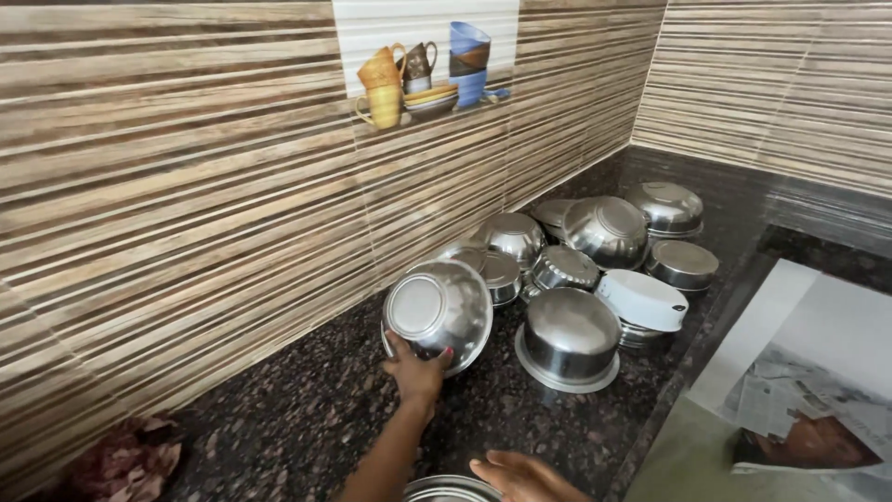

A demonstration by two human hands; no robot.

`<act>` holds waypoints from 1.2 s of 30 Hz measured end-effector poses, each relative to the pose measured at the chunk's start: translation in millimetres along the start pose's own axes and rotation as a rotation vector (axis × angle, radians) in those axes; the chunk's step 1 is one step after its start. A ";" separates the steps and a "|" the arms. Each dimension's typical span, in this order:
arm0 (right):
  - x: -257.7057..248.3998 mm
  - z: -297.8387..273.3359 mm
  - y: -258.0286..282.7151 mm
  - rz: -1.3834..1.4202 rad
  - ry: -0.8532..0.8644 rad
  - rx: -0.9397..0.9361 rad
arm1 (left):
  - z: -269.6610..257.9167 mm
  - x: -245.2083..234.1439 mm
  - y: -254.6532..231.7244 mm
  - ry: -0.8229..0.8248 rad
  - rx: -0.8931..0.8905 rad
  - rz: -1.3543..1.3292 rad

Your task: The person washes various stainless steel kitchen items, including a small lid, a large bowl, and a small pot, using a steel wool scrubber. They rinse the items under a running tap and place them on the countertop.

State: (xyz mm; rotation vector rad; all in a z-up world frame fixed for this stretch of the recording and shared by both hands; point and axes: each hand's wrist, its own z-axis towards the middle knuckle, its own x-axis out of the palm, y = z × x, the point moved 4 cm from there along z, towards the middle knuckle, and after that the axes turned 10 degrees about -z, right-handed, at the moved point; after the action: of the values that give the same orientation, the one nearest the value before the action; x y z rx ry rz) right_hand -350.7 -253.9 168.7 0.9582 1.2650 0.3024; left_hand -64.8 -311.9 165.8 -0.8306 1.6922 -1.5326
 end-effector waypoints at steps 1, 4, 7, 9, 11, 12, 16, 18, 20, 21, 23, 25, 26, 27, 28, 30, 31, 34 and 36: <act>0.5 2.6 -16.4 -0.003 -0.002 0.003 | 3.1 8.7 -4.7 0.003 0.000 -0.003; -0.8 2.8 -43.7 0.068 0.043 0.004 | 9.7 27.8 -15.9 0.002 -0.043 0.044; -12.4 -9.3 -20.9 0.000 -0.024 0.034 | 17.1 30.7 -16.8 -0.045 -0.082 0.030; -19.1 -17.9 10.4 -0.022 -0.158 -0.045 | 25.9 26.9 -5.8 -0.051 -0.091 0.089; -26.3 -16.6 40.9 -0.021 -0.173 0.021 | 28.1 18.0 -2.1 -0.036 -0.033 0.110; -28.8 -16.7 56.1 -0.020 -0.196 0.094 | 28.2 10.5 -0.9 -0.012 0.026 0.133; -39.3 -14.3 116.4 0.090 -0.162 0.136 | 20.1 -28.7 2.8 -0.025 0.068 0.099; -34.6 -9.8 139.1 0.106 -0.153 0.068 | 18.5 -48.6 2.2 0.188 0.235 -0.156; -27.7 -5.5 156.5 0.049 -0.149 -0.062 | 1.1 -82.7 -13.2 0.279 0.104 -0.022; -22.6 -4.5 167.9 -0.008 -0.163 -0.182 | -10.2 -99.5 -16.2 0.389 -0.031 0.105; -18.5 -3.7 202.9 -0.020 -0.183 -0.243 | -5.5 -129.6 -2.7 0.470 -0.027 0.138; -6.6 -3.9 228.2 -0.021 -0.195 -0.289 | -15.1 -165.3 13.1 0.557 -0.043 0.170; 1.0 -1.5 235.5 -0.032 -0.191 -0.249 | -23.0 -183.9 13.5 0.595 0.010 0.140; 8.6 1.4 243.1 -0.044 -0.186 -0.209 | -30.8 -202.7 13.6 0.633 0.063 0.111; 25.0 11.4 239.5 -0.039 -0.169 -0.217 | -53.6 -231.5 1.7 0.615 0.054 0.110; 61.4 29.5 225.9 0.201 -0.131 -0.138 | -104.2 -285.4 -16.2 0.628 0.059 0.222; 80.2 25.3 237.2 0.207 -0.104 -0.134 | -133.7 -316.8 -14.9 0.613 0.037 0.218; 120.7 20.0 280.0 -0.835 -0.240 -0.290 | -212.4 -396.0 -40.8 0.578 0.235 0.366; 156.4 10.5 286.1 -0.414 0.128 -0.184 | -274.8 -439.9 -47.8 0.564 0.109 0.644</act>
State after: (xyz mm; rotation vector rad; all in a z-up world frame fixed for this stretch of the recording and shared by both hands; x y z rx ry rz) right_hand -205.4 17.0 277.8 0.5098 1.4900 0.1526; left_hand -51.0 199.7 262.8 0.2414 1.9704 -1.4325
